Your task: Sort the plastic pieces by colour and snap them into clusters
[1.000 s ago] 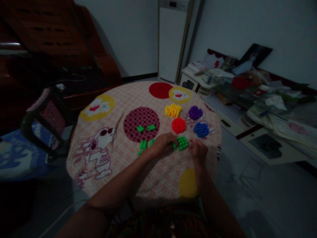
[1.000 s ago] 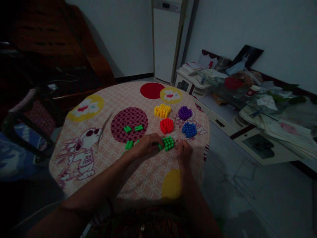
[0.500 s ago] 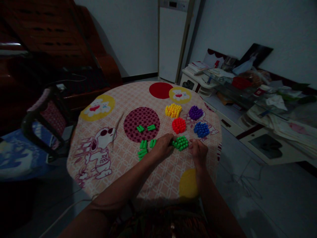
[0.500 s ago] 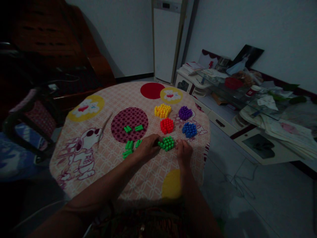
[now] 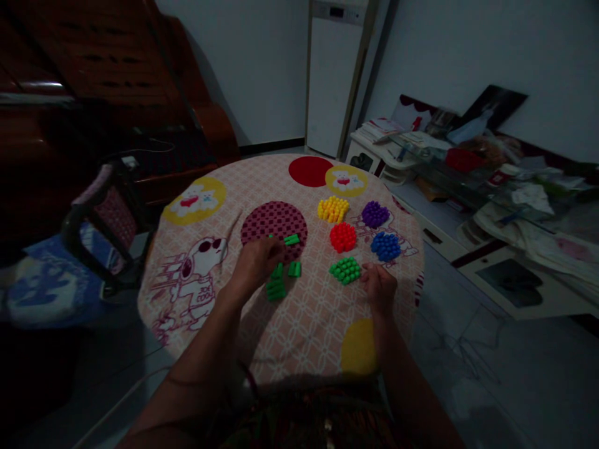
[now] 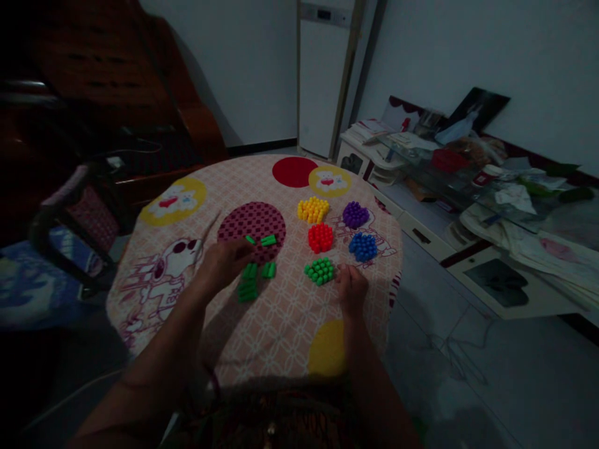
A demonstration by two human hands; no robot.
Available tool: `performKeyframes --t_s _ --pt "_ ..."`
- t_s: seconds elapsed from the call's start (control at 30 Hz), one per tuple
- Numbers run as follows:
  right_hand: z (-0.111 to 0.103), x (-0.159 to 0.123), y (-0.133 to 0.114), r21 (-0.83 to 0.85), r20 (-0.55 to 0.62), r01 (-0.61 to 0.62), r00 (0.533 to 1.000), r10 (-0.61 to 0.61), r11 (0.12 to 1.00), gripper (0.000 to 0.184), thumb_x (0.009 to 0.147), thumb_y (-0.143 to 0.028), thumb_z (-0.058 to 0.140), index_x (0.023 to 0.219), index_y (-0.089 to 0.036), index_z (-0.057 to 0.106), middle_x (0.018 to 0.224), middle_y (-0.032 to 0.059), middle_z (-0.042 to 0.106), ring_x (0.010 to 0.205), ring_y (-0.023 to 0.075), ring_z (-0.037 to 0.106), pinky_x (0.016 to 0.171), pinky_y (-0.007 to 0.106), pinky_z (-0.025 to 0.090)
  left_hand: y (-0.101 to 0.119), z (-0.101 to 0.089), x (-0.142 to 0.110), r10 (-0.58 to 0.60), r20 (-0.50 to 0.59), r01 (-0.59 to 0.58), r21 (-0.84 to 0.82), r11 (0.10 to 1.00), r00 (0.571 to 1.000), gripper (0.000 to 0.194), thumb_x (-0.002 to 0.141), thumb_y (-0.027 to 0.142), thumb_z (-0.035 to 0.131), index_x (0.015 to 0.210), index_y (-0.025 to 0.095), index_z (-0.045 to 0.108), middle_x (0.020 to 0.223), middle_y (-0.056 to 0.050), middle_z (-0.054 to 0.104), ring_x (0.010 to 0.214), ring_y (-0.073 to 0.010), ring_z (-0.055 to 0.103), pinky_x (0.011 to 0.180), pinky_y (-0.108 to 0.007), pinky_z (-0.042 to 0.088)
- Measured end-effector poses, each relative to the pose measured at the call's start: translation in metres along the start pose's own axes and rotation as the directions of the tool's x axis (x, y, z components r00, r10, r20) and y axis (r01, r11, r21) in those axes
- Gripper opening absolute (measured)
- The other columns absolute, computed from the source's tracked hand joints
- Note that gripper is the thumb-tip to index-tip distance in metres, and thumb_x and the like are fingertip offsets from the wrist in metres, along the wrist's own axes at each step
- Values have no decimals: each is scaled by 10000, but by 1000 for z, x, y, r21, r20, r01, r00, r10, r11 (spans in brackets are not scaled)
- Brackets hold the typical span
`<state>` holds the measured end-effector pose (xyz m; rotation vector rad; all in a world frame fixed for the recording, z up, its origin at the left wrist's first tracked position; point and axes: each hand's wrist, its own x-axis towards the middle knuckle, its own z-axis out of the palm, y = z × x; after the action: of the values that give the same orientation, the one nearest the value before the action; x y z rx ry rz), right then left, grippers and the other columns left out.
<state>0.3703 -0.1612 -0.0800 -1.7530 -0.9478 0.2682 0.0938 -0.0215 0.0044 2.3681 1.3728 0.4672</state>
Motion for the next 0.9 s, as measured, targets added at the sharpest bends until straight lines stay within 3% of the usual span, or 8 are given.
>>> performKeyframes --t_s 0.1,0.23,0.33,0.4,0.53,0.63,0.77,0.9 --pt "1 0 0 6 -8 -23 1000 24 1000 423 930 -498 447 815 -174 693 570 -2 603 555 166 561 585 282 418 -14 -14 -19 -51 116 40 95 995 992 189 861 310 571 915 196 713 847 -50 736 803 -216 676 702 -289 440" --pt "1 0 0 16 -10 -37 999 37 999 417 923 -499 457 790 -179 689 574 0 605 556 165 560 586 284 419 -11 3 -48 -27 308 -33 187 982 951 250 791 271 658 1030 208 699 1002 -69 744 910 -243 689 741 -298 459" --pt "1 1 -1 18 -6 -43 999 44 999 415 919 -499 456 802 -179 692 570 -3 604 555 165 556 582 283 415 -2 20 -60 -38 291 -19 188 982 956 362 789 219 655 1150 203 659 1153 -104 716 1019 -263 679 817 -318 476" --pt "1 1 -2 17 -2 -39 999 40 999 417 920 -500 452 805 -178 690 569 -4 601 557 165 555 580 282 413 5 26 -61 -5 264 -21 98 995 965 350 815 202 626 1164 205 646 1159 -101 715 1025 -251 679 838 -318 479" --pt "1 1 -3 7 -4 -34 999 34 999 415 918 -498 455 784 -178 682 570 -1 601 561 165 556 580 282 412 24 35 -49 102 177 -80 -125 989 979 313 821 210 635 1134 200 632 1038 -72 737 935 -225 690 796 -304 484" --pt "1 0 -3 21 -11 -38 999 38 999 410 921 -491 456 801 -175 688 575 0 606 574 169 563 590 284 420 42 44 -37 145 146 -113 -202 973 979 308 800 193 650 1107 197 622 905 -43 730 844 -209 685 726 -285 476" --pt "1 0 -3 31 -8 -34 999 34 999 421 929 -492 445 785 -178 685 586 3 608 585 168 568 596 283 427 58 58 -26 235 191 -196 -201 960 953 271 799 143 633 1062 208 644 901 -35 721 844 -197 670 740 -278 471" --pt "1 0 -3 21 -4 -38 999 38 999 431 929 -503 444 753 -182 673 581 1 601 564 162 554 586 280 422 67 65 -17 376 226 -350 -146 925 899 237 823 119 582 1021 215 670 995 -54 701 941 -207 655 784 -281 470"
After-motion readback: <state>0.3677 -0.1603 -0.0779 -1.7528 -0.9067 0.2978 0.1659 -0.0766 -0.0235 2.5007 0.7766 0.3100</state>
